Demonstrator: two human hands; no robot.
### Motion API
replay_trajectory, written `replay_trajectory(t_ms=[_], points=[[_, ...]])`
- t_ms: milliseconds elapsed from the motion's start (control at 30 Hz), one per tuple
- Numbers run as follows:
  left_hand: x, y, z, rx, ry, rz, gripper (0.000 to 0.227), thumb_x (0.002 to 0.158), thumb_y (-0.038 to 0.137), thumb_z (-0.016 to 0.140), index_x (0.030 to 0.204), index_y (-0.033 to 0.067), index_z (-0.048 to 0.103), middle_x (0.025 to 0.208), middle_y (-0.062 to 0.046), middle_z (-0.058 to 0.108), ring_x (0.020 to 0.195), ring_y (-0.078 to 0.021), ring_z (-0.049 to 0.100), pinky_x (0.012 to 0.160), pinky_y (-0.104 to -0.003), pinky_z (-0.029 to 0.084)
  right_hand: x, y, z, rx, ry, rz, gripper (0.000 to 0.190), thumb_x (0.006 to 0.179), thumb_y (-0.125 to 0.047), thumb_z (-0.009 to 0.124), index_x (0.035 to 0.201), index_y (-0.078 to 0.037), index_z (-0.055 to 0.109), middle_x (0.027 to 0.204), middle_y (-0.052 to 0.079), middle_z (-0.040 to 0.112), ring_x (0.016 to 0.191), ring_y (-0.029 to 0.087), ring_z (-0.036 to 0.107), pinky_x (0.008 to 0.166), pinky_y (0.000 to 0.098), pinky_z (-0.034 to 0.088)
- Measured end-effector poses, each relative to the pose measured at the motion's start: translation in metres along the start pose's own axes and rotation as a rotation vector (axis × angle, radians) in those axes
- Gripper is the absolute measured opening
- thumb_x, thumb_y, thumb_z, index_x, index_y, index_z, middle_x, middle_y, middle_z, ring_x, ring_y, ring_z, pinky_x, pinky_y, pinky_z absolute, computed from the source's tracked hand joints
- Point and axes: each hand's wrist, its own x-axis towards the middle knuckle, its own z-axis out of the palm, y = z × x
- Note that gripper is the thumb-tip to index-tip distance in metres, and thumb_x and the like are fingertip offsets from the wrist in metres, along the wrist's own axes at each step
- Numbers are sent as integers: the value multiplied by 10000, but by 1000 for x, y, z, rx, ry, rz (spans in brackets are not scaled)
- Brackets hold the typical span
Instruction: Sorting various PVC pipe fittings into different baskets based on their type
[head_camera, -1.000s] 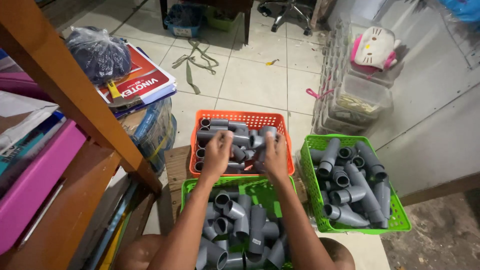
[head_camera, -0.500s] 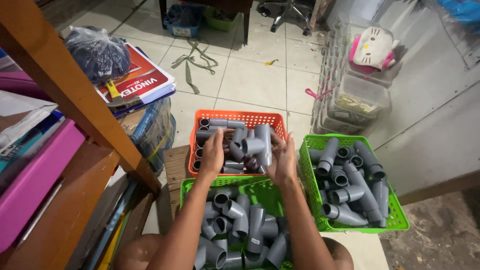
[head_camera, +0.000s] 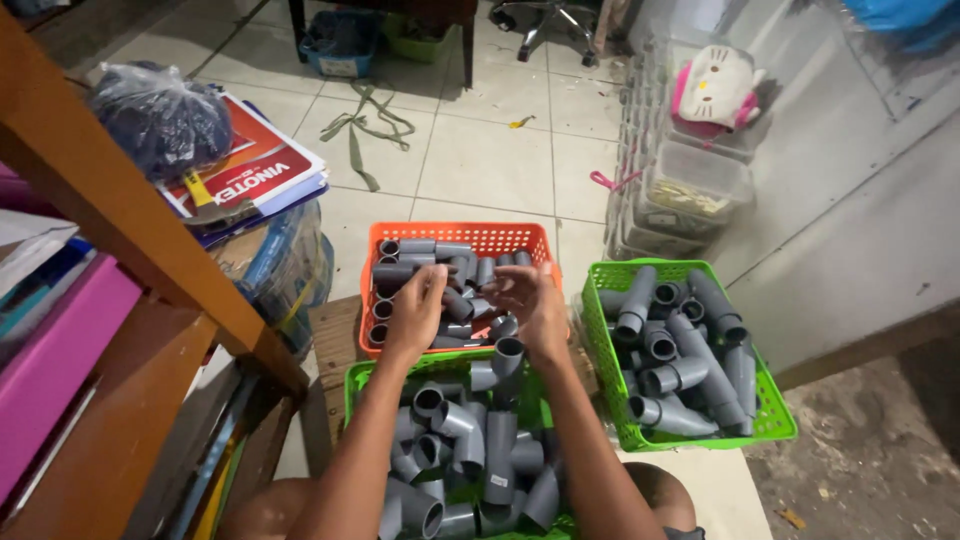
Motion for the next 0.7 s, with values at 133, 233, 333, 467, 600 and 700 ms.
replay_trajectory(t_ms=[133, 233, 333, 467, 600, 700], points=[[6, -3, 1, 83, -28, 8, 354, 1043, 431, 525, 1183, 186, 738, 972, -140, 750, 935, -304, 728, 830, -457, 591, -28, -55, 11, -299, 41, -231, 348, 1060, -265, 533, 1133, -13, 761, 861, 191, 768, 785, 262, 755, 778, 371, 621], [7, -8, 3, 136, -34, 52, 291, 1039, 352, 554, 1149, 169, 752, 830, -114, 739, 811, -249, 715, 773, -415, 575, -60, -115, -1, -512, 48, -422, 227, 1036, -157, 588, 1078, -35, 775, 882, 186, 774, 794, 275, 747, 769, 402, 619], [9, -6, 5, 135, -60, 62, 300, 1029, 333, 552, 1156, 143, 745, 896, -180, 746, 819, -337, 710, 774, -467, 561, -83, -153, -56, -1022, 119, -591, 193, 967, -208, 726, 1152, -200, 783, 1017, 33, 791, 965, 226, 752, 875, 357, 561], [5, -1, 4, 118, -68, 113, 298, 1018, 355, 541, 1119, 137, 717, 939, -75, 747, 837, -219, 717, 795, -369, 534, -111, -184, -131, -1437, 316, -311, 310, 940, -304, 732, 1205, -144, 737, 1085, 117, 713, 974, 291, 667, 877, 433, 511], [-2, 13, 2, 149, -120, 97, 301, 1008, 371, 499, 1085, 148, 688, 851, -25, 750, 740, -135, 701, 716, -291, 494, -127, -190, -169, -1597, 253, 174, 520, 908, -446, 651, 1304, -110, 636, 1313, 188, 628, 1085, 315, 629, 942, 503, 530], [-2, 11, 1, 184, -110, 101, 329, 1000, 415, 496, 1092, 167, 692, 724, -23, 691, 680, -135, 630, 672, -307, 457, -131, -175, -179, -1596, 169, 339, 631, 867, -463, 681, 1409, -168, 549, 1274, 186, 670, 1099, 345, 690, 945, 493, 563]])
